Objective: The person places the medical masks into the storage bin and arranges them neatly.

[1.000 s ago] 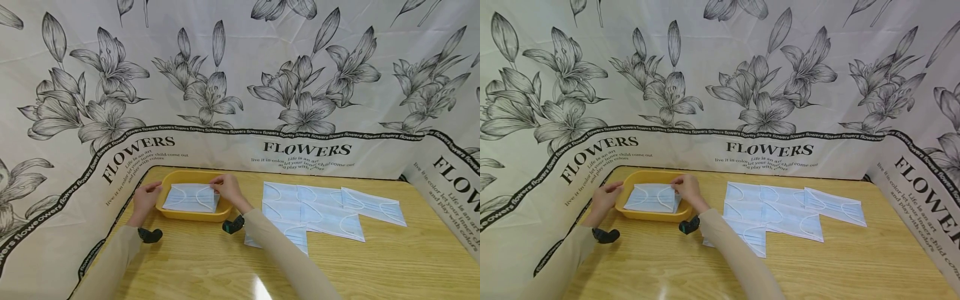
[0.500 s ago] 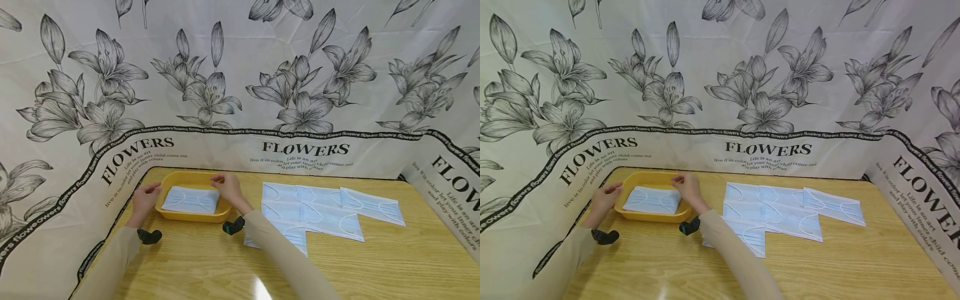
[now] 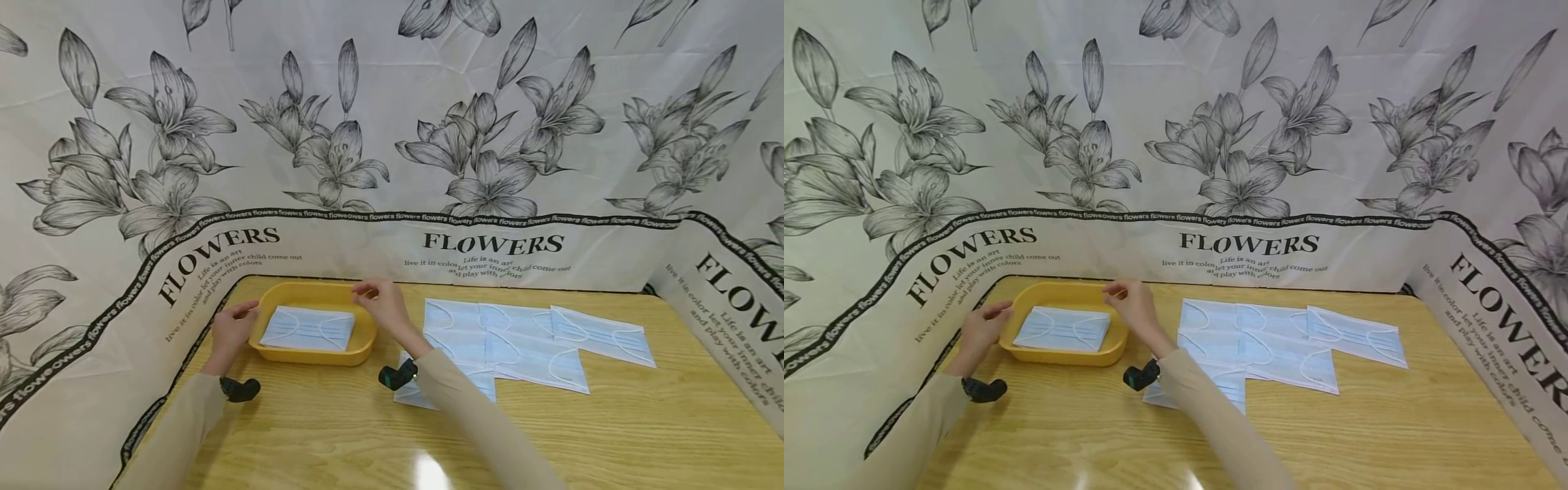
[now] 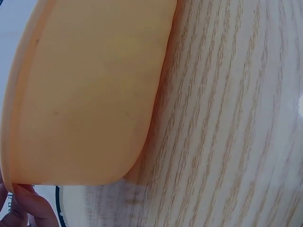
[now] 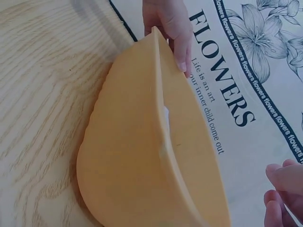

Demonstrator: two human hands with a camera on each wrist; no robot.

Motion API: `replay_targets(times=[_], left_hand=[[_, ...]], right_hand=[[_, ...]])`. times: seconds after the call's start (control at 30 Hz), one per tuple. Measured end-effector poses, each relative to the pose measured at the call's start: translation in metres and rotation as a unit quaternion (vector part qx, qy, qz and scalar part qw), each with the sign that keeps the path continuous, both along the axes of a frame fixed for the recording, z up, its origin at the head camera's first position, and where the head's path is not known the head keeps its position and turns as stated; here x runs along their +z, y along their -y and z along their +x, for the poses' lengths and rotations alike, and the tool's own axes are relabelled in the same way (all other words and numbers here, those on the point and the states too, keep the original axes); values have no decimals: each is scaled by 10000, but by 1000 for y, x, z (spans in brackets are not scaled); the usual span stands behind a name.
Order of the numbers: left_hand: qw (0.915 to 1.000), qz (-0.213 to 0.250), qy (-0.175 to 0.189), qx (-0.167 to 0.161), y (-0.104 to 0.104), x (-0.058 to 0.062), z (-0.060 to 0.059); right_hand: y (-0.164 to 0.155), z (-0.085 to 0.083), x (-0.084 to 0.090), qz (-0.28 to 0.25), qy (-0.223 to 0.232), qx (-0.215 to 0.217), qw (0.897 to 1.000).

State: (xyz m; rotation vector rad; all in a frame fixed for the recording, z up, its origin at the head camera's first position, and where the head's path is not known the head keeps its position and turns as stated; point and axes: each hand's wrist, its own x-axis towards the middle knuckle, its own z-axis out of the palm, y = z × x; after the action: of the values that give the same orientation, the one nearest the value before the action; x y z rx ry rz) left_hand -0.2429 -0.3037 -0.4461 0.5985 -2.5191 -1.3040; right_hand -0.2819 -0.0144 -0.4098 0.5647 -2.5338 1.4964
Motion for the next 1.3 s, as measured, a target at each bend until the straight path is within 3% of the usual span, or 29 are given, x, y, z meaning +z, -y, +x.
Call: replay_targets(times=[0.3, 0.73, 1.3], left_hand=[[10000, -85, -3, 27, -1, 0, 0], [9998, 184, 76, 31, -3, 4, 4], [9998, -132, 112, 30, -6, 6, 6]], right_hand=[[-24, 11, 8, -94, -317, -85, 9994], [-58, 31, 11, -22, -350, -311, 9989], [-118, 43, 10, 62, -168, -422, 9989]])
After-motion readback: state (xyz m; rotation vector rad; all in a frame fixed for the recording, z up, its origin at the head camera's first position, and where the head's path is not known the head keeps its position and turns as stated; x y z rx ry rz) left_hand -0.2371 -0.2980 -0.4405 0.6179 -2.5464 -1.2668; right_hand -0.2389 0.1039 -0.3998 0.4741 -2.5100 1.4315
